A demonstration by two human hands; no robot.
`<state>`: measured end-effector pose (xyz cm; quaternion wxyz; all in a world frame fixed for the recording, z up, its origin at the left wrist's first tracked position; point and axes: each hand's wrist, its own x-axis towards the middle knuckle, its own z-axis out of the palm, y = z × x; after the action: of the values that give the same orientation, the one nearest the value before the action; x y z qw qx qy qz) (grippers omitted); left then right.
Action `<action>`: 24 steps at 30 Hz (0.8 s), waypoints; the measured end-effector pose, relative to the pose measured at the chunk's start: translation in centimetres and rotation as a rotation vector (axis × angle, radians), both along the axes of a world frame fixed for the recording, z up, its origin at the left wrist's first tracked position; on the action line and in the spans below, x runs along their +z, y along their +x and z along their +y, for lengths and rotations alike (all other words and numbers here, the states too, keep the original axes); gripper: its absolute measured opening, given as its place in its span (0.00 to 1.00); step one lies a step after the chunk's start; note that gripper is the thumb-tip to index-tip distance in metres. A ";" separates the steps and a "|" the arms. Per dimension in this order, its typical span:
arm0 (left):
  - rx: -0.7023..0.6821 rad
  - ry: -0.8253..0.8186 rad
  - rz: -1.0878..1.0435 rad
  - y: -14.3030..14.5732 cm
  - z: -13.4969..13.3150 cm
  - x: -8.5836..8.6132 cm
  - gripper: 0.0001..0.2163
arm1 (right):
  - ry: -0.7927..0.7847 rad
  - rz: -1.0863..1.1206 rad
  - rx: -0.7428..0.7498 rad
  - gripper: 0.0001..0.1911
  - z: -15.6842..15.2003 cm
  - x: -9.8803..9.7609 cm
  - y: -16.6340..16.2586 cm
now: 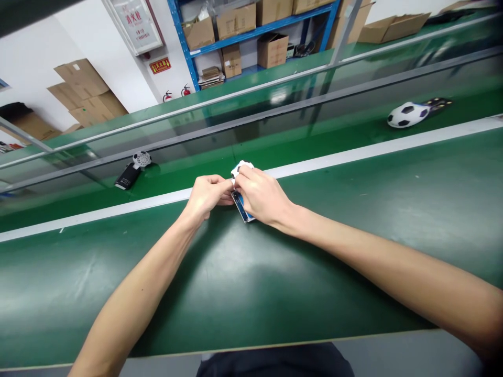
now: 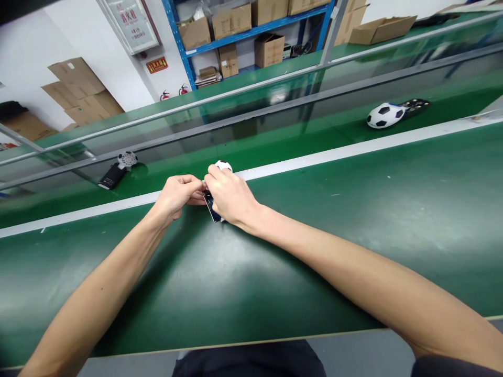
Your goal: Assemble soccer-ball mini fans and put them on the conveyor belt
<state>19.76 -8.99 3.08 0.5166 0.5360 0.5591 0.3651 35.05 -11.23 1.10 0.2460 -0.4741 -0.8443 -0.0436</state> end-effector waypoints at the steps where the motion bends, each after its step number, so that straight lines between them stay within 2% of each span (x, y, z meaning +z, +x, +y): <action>1: 0.000 0.005 -0.008 -0.1 0.0 -0.1 0.06 | 0.004 0.005 0.002 0.12 0.0 0.0 0.0; 10: -0.025 0.011 -0.074 -0.8 0.1 -0.3 0.07 | -0.031 0.181 -0.041 0.12 0.5 -0.4 0.9; 15: -0.067 0.029 -0.060 -1.0 0.1 0.3 0.09 | -0.354 0.350 -0.137 0.26 0.8 -0.6 1.0; 17: -0.060 0.077 -0.064 -1.0 0.8 0.4 0.10 | -0.385 0.435 -0.147 0.24 2.0 -0.8 0.6; 19: 0.004 0.157 -0.017 -0.9 2.2 0.4 0.10 | -0.363 0.534 -0.208 0.23 4.1 -1.0 0.0; 21: 0.076 0.233 0.118 -0.7 4.3 0.3 0.09 | -0.376 0.631 -0.304 0.23 6.8 -1.2 -0.8; 24: 0.110 0.289 0.313 -0.3 7.7 0.0 0.13 | -0.381 0.683 -0.391 0.24 10.7 -1.5 -2.3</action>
<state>19.44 -1.34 3.05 0.3204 0.6234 0.6027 0.3814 32.79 -0.48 -0.42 0.4061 -0.6493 -0.6018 0.2266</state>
